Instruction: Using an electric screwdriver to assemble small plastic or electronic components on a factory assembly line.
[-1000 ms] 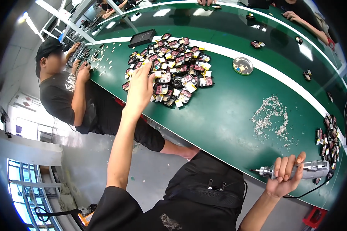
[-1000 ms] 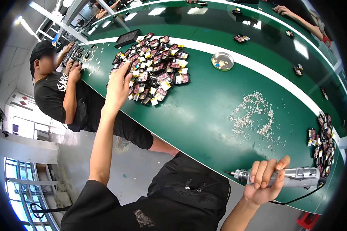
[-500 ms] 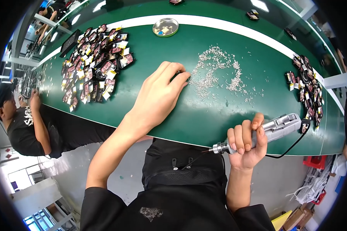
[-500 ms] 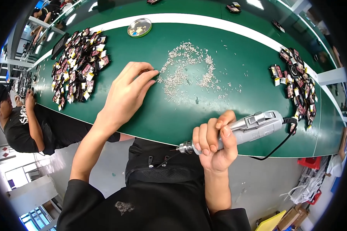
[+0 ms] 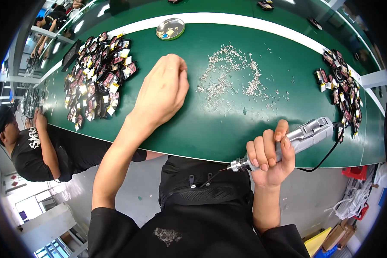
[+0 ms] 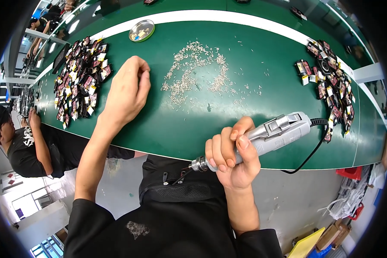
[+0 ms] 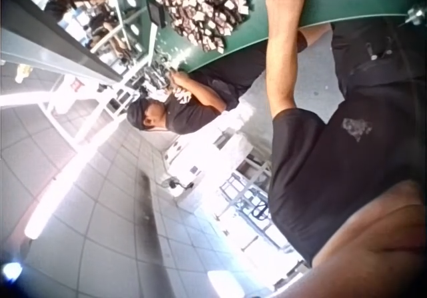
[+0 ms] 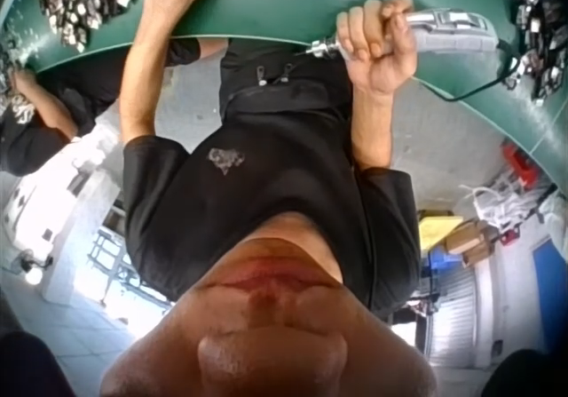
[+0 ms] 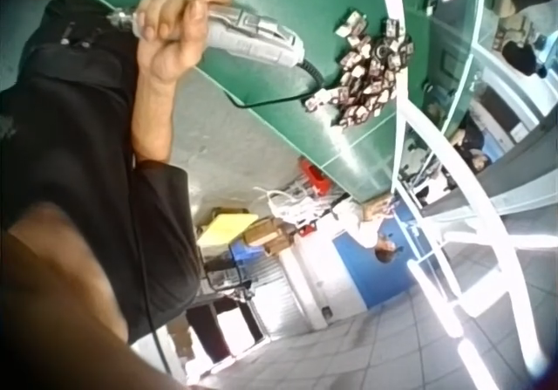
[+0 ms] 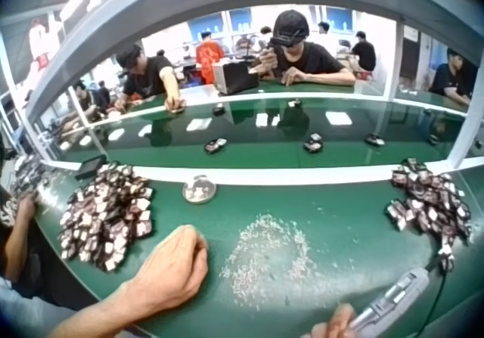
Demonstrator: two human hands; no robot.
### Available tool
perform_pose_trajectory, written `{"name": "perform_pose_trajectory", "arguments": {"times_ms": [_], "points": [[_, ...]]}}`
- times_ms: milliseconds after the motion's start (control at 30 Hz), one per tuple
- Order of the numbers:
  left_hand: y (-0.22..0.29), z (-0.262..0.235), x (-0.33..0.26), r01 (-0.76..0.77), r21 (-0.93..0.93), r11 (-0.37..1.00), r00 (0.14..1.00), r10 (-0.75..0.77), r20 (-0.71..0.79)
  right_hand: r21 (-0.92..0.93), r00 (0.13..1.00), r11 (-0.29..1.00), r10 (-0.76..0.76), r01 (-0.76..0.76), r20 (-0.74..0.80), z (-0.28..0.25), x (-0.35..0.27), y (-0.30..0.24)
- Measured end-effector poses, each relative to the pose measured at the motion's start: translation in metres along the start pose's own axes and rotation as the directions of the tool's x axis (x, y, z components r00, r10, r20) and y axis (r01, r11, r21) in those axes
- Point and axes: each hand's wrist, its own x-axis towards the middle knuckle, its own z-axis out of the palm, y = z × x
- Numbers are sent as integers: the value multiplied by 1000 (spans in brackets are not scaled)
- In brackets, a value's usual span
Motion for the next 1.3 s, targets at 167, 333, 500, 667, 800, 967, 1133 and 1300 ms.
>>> {"name": "perform_pose_trajectory", "arguments": {"times_ms": [167,333,500,667,800,967,1133,1300], "points": [[-3,-6,-17,177,-84,981,984,-176,27,-21,1000,1000,0,0,3,1,1,3],[1,3,-4,-89,2,996,996,88,32,-2,1000,1000,-8,8,-23,1,1,4],[4,4,5,-158,145,977,983,141,122,-14,999,1000,-19,18,-39,2,-2,3],[-7,9,6,-170,138,976,981,155,114,-41,1000,999,-14,13,-27,4,0,2],[-10,13,8,12,-63,998,1000,-13,-17,-43,1000,999,-16,15,-14,4,0,2],[-12,6,1,34,-120,992,999,-37,-15,-47,1000,999,-13,12,-21,4,-2,1],[-2,-12,-25,163,-204,965,985,-171,-24,-67,1000,998,-23,21,-21,4,-2,3],[31,-16,-64,343,-585,735,918,-393,45,-47,997,997,-64,62,-48,16,0,8]]}}
